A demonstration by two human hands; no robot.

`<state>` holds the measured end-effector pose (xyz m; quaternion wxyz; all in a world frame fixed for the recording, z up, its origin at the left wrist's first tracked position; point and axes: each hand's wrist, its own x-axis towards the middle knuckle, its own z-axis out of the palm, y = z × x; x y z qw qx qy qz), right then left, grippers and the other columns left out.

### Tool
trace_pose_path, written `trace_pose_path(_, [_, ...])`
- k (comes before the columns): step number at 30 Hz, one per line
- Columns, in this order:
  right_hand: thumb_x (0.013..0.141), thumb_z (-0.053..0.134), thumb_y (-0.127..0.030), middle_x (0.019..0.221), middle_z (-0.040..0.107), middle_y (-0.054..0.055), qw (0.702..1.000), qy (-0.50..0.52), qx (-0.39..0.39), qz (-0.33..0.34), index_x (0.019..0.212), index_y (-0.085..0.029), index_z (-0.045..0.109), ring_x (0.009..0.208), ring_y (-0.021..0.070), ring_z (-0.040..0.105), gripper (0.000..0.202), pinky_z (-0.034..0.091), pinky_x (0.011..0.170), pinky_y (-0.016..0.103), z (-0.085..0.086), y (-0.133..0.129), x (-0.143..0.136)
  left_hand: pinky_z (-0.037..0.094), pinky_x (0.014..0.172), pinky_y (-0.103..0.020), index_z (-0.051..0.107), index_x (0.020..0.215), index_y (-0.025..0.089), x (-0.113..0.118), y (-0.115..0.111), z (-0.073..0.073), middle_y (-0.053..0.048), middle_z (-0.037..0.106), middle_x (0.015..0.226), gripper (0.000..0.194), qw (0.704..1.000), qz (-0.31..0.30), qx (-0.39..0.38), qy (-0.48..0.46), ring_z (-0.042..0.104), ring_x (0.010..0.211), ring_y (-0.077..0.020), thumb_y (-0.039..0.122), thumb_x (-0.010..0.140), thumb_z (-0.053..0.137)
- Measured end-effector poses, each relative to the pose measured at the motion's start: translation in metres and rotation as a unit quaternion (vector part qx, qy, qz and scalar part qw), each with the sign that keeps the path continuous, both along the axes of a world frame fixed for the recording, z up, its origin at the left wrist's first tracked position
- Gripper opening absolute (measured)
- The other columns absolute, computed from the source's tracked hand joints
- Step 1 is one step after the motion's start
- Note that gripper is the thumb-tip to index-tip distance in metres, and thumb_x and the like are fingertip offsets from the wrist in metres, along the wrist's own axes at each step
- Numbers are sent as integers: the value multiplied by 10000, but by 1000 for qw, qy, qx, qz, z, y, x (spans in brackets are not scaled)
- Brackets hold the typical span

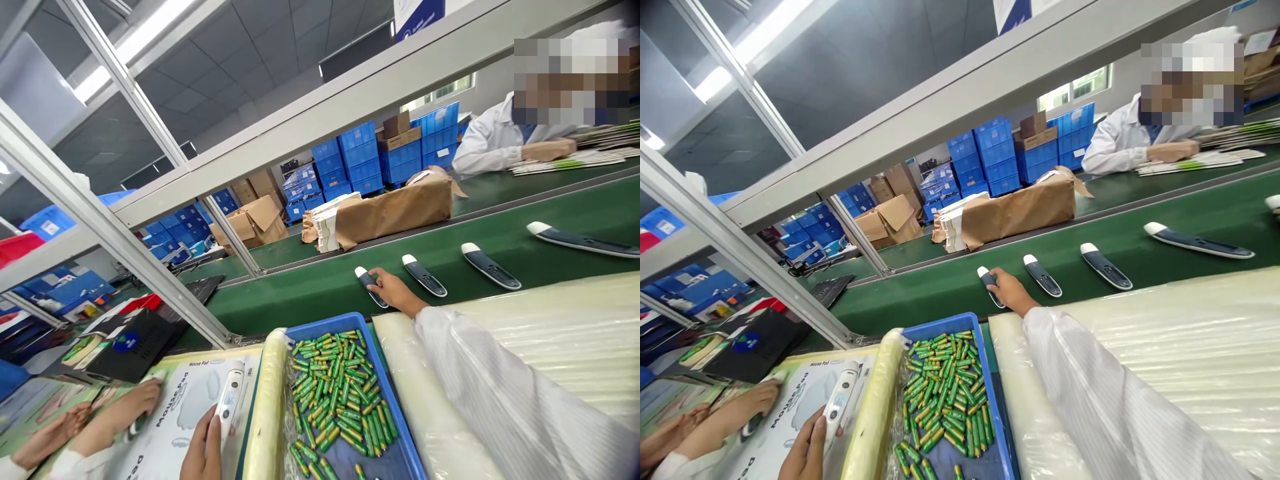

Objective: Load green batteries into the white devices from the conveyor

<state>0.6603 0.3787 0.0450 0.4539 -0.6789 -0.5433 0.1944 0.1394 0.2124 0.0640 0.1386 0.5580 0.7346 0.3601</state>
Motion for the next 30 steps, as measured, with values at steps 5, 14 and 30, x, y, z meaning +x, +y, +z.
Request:
trace_pose_path(5, [886, 789, -400, 1200, 655, 98, 978, -46, 89, 181, 1410, -198, 613, 1009, 229, 642, 589, 527, 898, 354, 48, -41, -34, 605, 794, -400, 571, 1355, 216, 49, -30, 51, 1, 710, 713, 907, 991, -50, -39, -114, 702, 708, -269, 930, 797, 530])
trace_pose_path(14, [908, 598, -79, 1115, 759, 79, 813, -243, 126, 514, 1221, -213, 675, 989, 254, 717, 349, 512, 860, 339, 100, -161, -165, 585, 647, -394, 378, 1477, 211, 98, -46, 32, -51, 741, 840, 813, 962, -130, -23, -238, 724, 684, -254, 824, 944, 411])
trace_pose_path(30, [938, 705, -354, 923, 696, 15, 961, 13, 51, 272, 1236, -225, 438, 673, 171, 629, 420, 438, 635, 274, 75, -90, -116, 329, 1203, -747, 413, 1584, 80, -69, 78, 32, -346, 361, 1647, 900, 973, 83, -18, 216, 334, 1569, -540, 724, 962, 333])
